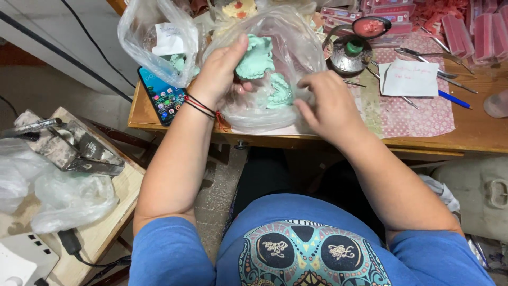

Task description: Trimming and inspecting dental models at a laboratory bench using hand tools.

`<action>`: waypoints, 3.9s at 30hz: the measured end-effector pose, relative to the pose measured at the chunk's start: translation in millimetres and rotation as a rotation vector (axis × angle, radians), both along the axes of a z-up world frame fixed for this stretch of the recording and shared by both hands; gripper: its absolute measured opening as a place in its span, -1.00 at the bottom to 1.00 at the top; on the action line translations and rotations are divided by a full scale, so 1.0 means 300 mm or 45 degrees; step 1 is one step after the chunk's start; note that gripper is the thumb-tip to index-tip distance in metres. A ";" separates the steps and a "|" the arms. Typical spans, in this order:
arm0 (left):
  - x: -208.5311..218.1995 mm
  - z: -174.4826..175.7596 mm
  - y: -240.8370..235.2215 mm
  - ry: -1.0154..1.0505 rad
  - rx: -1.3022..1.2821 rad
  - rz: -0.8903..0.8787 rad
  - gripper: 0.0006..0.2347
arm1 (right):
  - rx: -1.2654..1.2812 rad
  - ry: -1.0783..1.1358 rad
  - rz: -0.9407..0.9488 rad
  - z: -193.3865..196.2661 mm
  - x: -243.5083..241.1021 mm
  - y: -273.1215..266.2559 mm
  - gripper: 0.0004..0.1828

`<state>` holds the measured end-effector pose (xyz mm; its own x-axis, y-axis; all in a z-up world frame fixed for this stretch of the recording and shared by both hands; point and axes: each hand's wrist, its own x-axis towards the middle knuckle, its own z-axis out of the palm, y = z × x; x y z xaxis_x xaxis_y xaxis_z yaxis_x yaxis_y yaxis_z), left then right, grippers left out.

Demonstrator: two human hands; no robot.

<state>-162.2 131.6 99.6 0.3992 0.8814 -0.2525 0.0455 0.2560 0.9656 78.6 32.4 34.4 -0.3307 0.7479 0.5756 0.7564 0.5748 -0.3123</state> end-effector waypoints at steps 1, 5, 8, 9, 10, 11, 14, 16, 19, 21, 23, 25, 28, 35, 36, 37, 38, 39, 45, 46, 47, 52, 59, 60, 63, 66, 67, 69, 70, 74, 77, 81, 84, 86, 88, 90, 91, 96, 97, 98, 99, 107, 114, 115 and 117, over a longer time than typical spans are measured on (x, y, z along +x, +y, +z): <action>0.009 0.032 -0.020 0.000 0.003 0.000 -0.39 | 0.003 0.000 0.000 0.032 -0.010 -0.011 -0.64; 0.071 0.119 -0.098 0.174 -0.102 -0.136 -0.08 | -0.322 0.703 0.112 0.111 -0.011 -0.051 -0.49; 0.137 0.121 -0.137 0.314 0.051 -0.396 -0.11 | -0.599 1.044 0.168 0.148 0.019 -0.087 -0.33; 0.161 0.119 -0.147 0.404 0.184 -0.520 -0.12 | -0.691 1.076 0.126 0.166 0.030 -0.100 -0.33; 0.189 0.096 -0.144 0.400 0.184 -0.525 -0.12 | -0.690 1.073 0.120 0.164 0.038 -0.117 -0.33; 0.217 0.074 -0.142 0.422 0.298 -0.594 -0.13 | -0.747 1.125 0.055 0.162 0.045 -0.134 -0.33; 0.268 0.072 -0.174 0.395 0.239 -0.622 -0.19 | -0.805 1.268 -0.032 0.151 0.066 -0.178 -0.43; 0.279 0.081 -0.193 0.349 0.068 -0.591 -0.24 | -0.798 1.363 -0.062 0.111 0.112 -0.196 -0.52; 0.265 0.079 -0.199 0.509 0.382 -0.623 0.20 | -0.727 1.306 -0.203 0.010 0.222 -0.208 -0.52; 0.238 0.079 -0.210 0.555 0.573 -0.531 -0.01 | -0.620 1.162 -0.428 -0.048 0.291 -0.223 -0.59; 0.186 -0.036 -0.175 0.370 0.608 -0.476 -0.26 | -0.573 1.256 -0.457 -0.118 0.345 -0.228 -0.57; 0.144 -0.080 -0.172 0.190 0.636 -0.416 -0.47 | -0.527 1.351 -0.479 -0.172 0.386 -0.235 -0.55; 0.101 -0.044 -0.209 0.121 0.598 -0.374 -0.41 | -0.540 1.336 -0.480 -0.210 0.411 -0.250 -0.55; 0.035 -0.016 -0.250 0.164 0.586 -0.295 -0.36 | -0.541 1.284 -0.525 -0.180 0.390 -0.261 -0.56; 0.026 -0.021 -0.253 0.148 0.573 -0.283 -0.36 | -0.529 1.277 -0.534 -0.186 0.391 -0.263 -0.55; 0.020 -0.026 -0.254 0.146 0.570 -0.280 -0.36 | -0.532 1.274 -0.533 -0.185 0.389 -0.264 -0.55; 0.013 -0.029 -0.255 0.135 0.567 -0.269 -0.35 | -0.517 1.252 -0.534 -0.184 0.385 -0.265 -0.55; 0.007 -0.032 -0.256 0.123 0.563 -0.258 -0.35 | -0.502 1.230 -0.534 -0.183 0.381 -0.265 -0.55; -0.023 -0.045 -0.250 0.106 0.561 -0.211 -0.35 | -0.483 1.202 -0.564 -0.177 0.368 -0.271 -0.55; -0.026 -0.045 -0.250 0.106 0.560 -0.210 -0.35 | -0.485 1.202 -0.565 -0.176 0.366 -0.272 -0.55; -0.028 -0.044 -0.251 0.113 0.561 -0.201 -0.35 | -0.477 1.169 -0.588 -0.174 0.364 -0.274 -0.55; -0.041 -0.046 -0.235 0.302 0.748 -0.100 -0.41 | -0.427 0.833 -0.737 -0.132 0.360 -0.290 -0.55; -0.048 -0.181 -0.254 0.949 1.627 -0.246 -0.59 | -0.177 0.005 -0.770 -0.009 0.276 -0.272 -0.52; -0.046 -0.207 -0.263 0.950 1.668 -0.250 -0.64 | 0.068 -0.010 -0.572 0.002 0.254 -0.266 -0.52; -0.038 -0.252 -0.287 0.905 1.820 -0.206 -0.79 | 0.008 0.142 -0.132 0.011 0.072 -0.205 -0.55; -0.031 -0.288 -0.295 0.933 1.909 -0.199 -0.79 | 0.034 0.213 0.077 -0.008 -0.100 -0.074 -0.65; -0.039 -0.291 -0.299 0.937 1.904 -0.193 -0.79 | 0.032 0.212 0.083 -0.019 -0.108 -0.047 -0.65; -0.053 -0.293 -0.301 0.958 1.812 -0.200 -0.69 | -0.155 0.061 -0.017 -0.036 -0.124 0.016 -0.43; -0.060 -0.302 -0.296 0.963 1.810 -0.191 -0.69 | -0.154 0.059 -0.008 -0.035 -0.128 0.024 -0.43; -0.092 -0.323 -0.292 1.011 1.697 -0.100 -0.63 | -0.250 0.009 -0.125 -0.072 -0.126 0.055 -0.47; -0.099 -0.313 -0.293 1.074 1.540 -0.030 -0.67 | -0.226 0.050 -0.143 -0.087 -0.121 0.064 -0.62; -0.092 -0.318 -0.274 1.277 1.331 0.158 -0.76 | -0.446 0.249 -0.177 -0.105 -0.092 0.075 -0.73; -0.105 -0.325 -0.257 1.315 1.251 0.111 -0.75 | -0.578 0.314 -0.190 -0.116 -0.070 0.082 -0.73; -0.097 -0.281 -0.269 1.296 1.192 0.031 -0.60 | -0.612 0.206 -0.269 -0.074 -0.095 0.082 -0.76; -0.087 -0.249 -0.279 1.276 1.135 -0.051 -0.44 | -0.645 0.101 -0.350 -0.049 -0.118 0.085 -0.77; -0.075 -0.224 -0.284 1.308 1.085 -0.107 -0.32 | -0.697 0.038 -0.331 -0.038 -0.138 0.096 -0.52; -0.073 -0.220 -0.286 1.308 1.087 -0.106 -0.32 | -0.695 0.038 -0.331 -0.029 -0.134 0.102 -0.52; -0.094 -0.203 -0.295 1.318 1.103 -0.061 -0.23 | -0.639 0.517 -0.158 -0.066 -0.101 0.112 -0.43; -0.102 -0.204 -0.295 1.318 1.106 -0.057 -0.23 | -0.635 0.516 -0.157 -0.061 -0.095 0.108 -0.43; -0.110 -0.206 -0.298 1.324 1.120 -0.058 -0.24 | -0.452 0.508 -0.124 -0.059 -0.088 0.099 -0.46; -0.117 -0.210 -0.301 1.330 1.133 -0.059 -0.24 | -0.270 0.498 -0.091 -0.058 -0.080 0.091 -0.49; -0.181 -0.245 -0.309 1.376 1.354 0.018 -0.23 | -0.066 0.850 -0.204 0.126 0.046 -0.021 -0.57; -0.207 -0.136 -0.207 1.193 1.646 0.454 -0.72 | -0.396 -0.131 -0.675 0.029 0.187 -0.024 -0.58; -0.186 -0.106 -0.175 1.190 1.647 0.450 -0.72 | -0.397 -0.130 -0.679 0.018 0.174 -0.017 -0.58; -0.150 -0.037 -0.110 1.289 1.172 -0.041 -0.91 | -0.508 -0.260 -0.754 0.004 0.144 0.009 -0.58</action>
